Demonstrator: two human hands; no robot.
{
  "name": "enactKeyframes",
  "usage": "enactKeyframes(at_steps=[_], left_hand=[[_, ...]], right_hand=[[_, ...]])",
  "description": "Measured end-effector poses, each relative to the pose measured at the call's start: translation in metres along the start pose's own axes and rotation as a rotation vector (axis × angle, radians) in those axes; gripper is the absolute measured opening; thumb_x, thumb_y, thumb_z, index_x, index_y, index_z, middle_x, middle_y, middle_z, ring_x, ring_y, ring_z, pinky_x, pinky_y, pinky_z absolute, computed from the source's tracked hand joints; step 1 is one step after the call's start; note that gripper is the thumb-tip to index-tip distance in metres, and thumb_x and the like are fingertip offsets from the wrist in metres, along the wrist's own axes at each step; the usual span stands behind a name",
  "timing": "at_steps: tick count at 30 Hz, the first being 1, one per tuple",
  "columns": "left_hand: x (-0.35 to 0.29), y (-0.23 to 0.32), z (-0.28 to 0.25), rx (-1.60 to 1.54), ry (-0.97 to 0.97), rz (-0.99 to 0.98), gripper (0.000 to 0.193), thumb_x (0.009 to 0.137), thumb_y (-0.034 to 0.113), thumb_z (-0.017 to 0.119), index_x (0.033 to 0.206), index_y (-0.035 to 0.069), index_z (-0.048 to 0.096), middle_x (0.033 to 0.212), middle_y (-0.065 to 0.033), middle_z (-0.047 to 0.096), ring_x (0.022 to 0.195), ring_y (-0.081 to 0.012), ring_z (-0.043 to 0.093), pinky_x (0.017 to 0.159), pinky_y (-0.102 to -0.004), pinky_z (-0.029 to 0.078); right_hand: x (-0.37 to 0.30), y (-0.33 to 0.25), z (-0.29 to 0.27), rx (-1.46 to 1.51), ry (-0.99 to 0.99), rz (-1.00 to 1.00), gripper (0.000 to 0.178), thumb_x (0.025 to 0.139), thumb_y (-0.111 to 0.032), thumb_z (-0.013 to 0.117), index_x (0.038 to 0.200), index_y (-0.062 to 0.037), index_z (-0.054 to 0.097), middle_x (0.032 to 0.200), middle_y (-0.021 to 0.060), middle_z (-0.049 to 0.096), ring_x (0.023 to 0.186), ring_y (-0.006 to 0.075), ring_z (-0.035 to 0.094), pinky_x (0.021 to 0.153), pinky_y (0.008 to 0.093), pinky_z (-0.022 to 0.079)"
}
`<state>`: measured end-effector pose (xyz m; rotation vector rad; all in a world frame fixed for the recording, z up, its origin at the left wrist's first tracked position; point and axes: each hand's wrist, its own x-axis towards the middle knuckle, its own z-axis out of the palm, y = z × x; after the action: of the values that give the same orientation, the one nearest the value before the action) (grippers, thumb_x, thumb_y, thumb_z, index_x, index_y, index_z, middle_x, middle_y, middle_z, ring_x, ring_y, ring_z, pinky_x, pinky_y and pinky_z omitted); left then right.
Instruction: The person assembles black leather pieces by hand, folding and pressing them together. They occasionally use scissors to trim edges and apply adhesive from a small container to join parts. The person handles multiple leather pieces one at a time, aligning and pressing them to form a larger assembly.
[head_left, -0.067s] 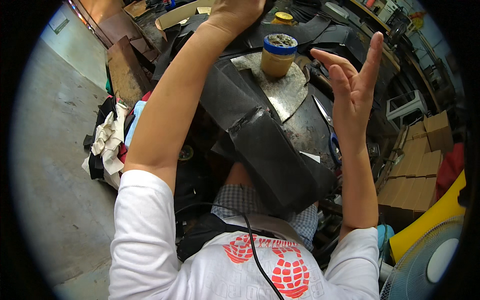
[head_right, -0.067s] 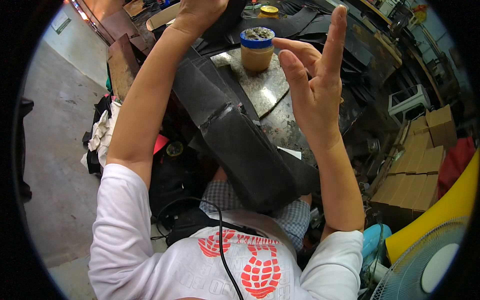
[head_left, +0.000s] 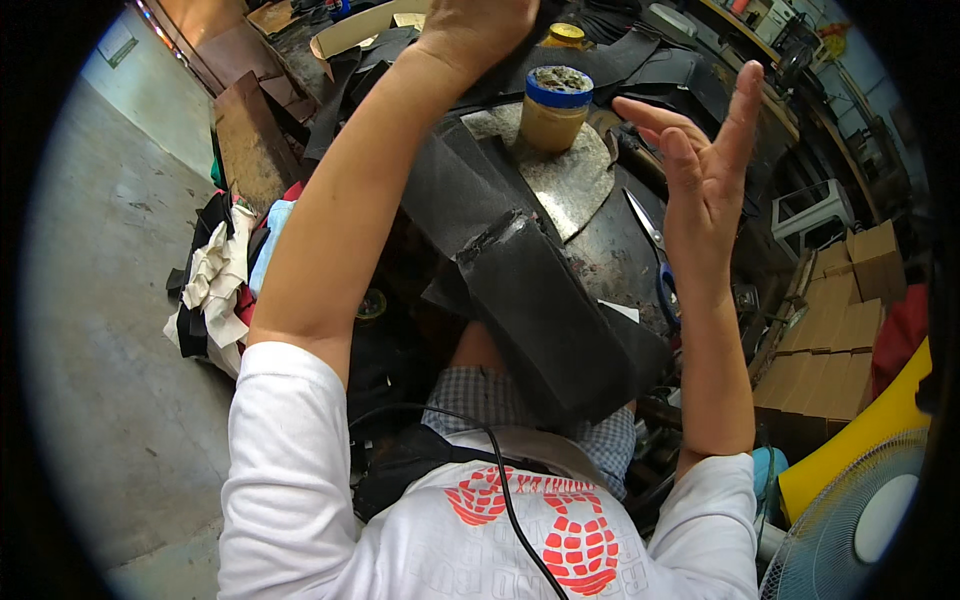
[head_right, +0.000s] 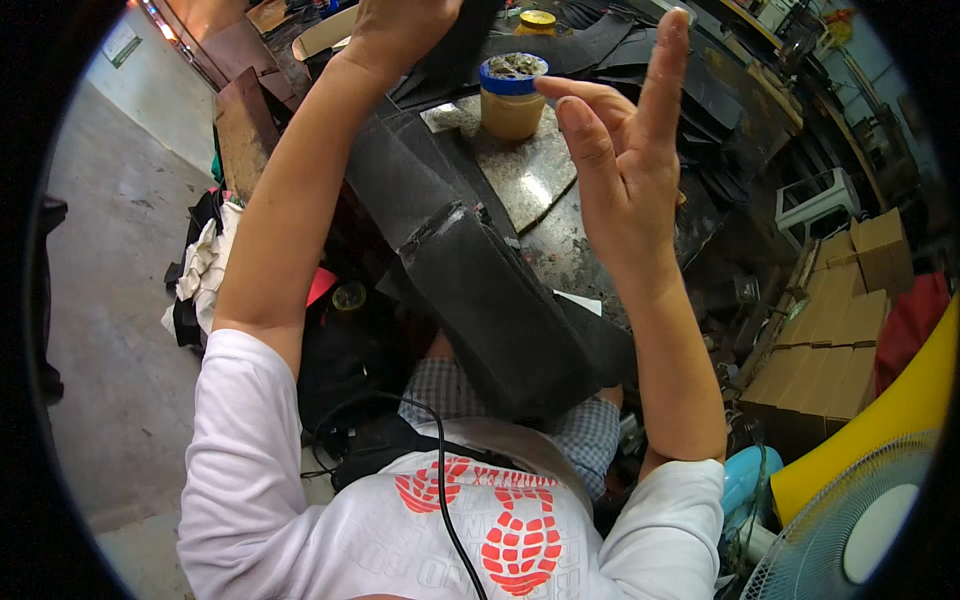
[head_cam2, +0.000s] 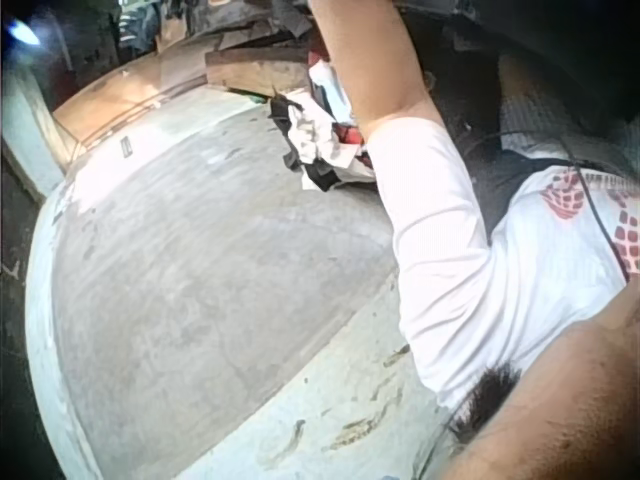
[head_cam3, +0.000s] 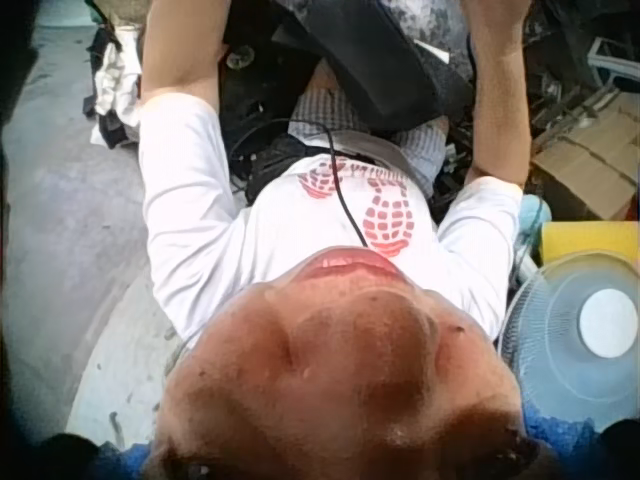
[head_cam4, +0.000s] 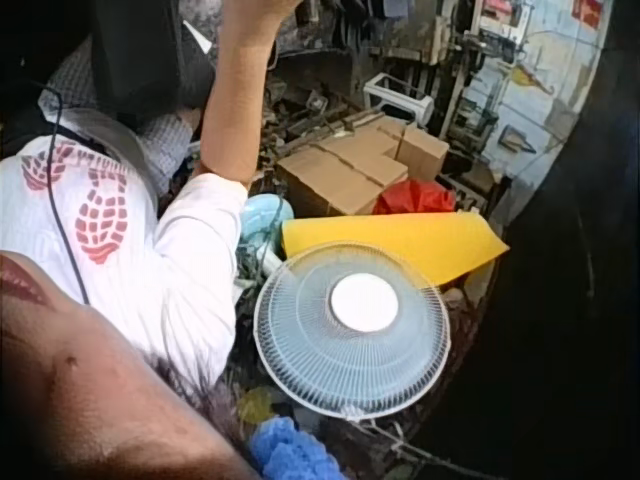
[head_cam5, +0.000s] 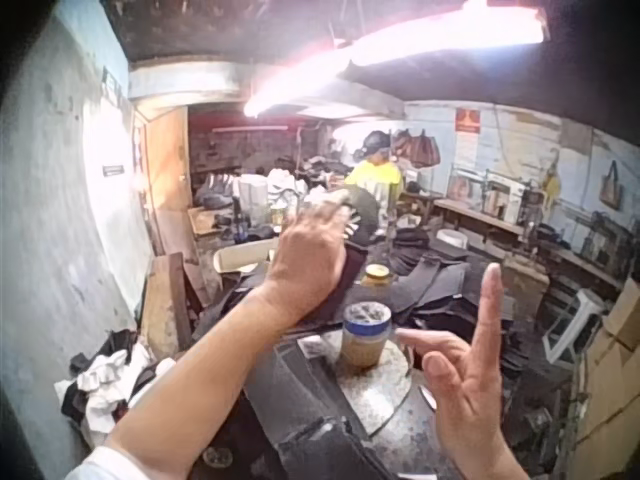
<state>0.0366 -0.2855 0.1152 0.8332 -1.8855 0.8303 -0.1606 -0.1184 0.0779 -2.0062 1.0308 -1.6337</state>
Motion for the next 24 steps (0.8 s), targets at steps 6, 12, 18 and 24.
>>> enactKeyframes(at_steps=[6,12,18,24], left_hand=[[-0.034,0.09,-0.075,-0.132,-0.208,0.183,0.015,0.075,0.012,0.064,0.088,0.004,0.064,0.101,-0.0087,0.062,0.096,-0.026,0.062,0.079,-0.0357,0.053],[-0.084,0.152,-0.118,-0.469,-0.278,0.125,0.006,0.069,0.011,0.064,0.072,0.006,0.061,0.082,-0.0061,0.056,0.081,-0.0215,0.056,0.069,-0.0308,0.048],[-0.096,0.161,-0.119,-0.545,-0.343,0.073,0.012,0.066,0.009,0.065,0.077,0.004,0.062,0.094,-0.006,0.064,0.088,-0.0218,0.059,0.075,-0.0291,0.053],[-0.099,0.171,-0.126,-0.622,-0.322,0.166,0.009,0.066,0.011,0.064,0.072,0.005,0.062,0.096,-0.0035,0.065,0.092,-0.0207,0.059,0.079,-0.0323,0.053]], right_hand=[[-0.02,-0.001,0.014,0.491,0.076,0.24,0.089,0.102,-0.055,0.039,0.154,-0.0141,-0.02,0.123,0.0253,0.062,0.109,0.0305,0.065,0.096,0.0431,0.05],[-0.051,0.011,0.003,0.783,0.325,0.523,0.098,0.095,-0.005,0.062,0.154,-0.0128,-0.017,0.115,0.019,0.063,0.096,0.0211,0.065,0.083,0.0347,0.055],[-0.074,0.005,-0.003,0.645,0.217,0.579,0.095,0.092,-0.004,0.065,0.157,-0.0082,-0.004,0.119,0.0177,0.061,0.108,0.0189,0.061,0.089,0.0314,0.051],[-0.071,0.005,-0.016,0.616,0.031,0.629,0.089,0.087,0.004,0.066,0.157,-0.0079,0.013,0.106,0.0146,0.067,0.092,0.0144,0.066,0.082,0.0248,0.053]])
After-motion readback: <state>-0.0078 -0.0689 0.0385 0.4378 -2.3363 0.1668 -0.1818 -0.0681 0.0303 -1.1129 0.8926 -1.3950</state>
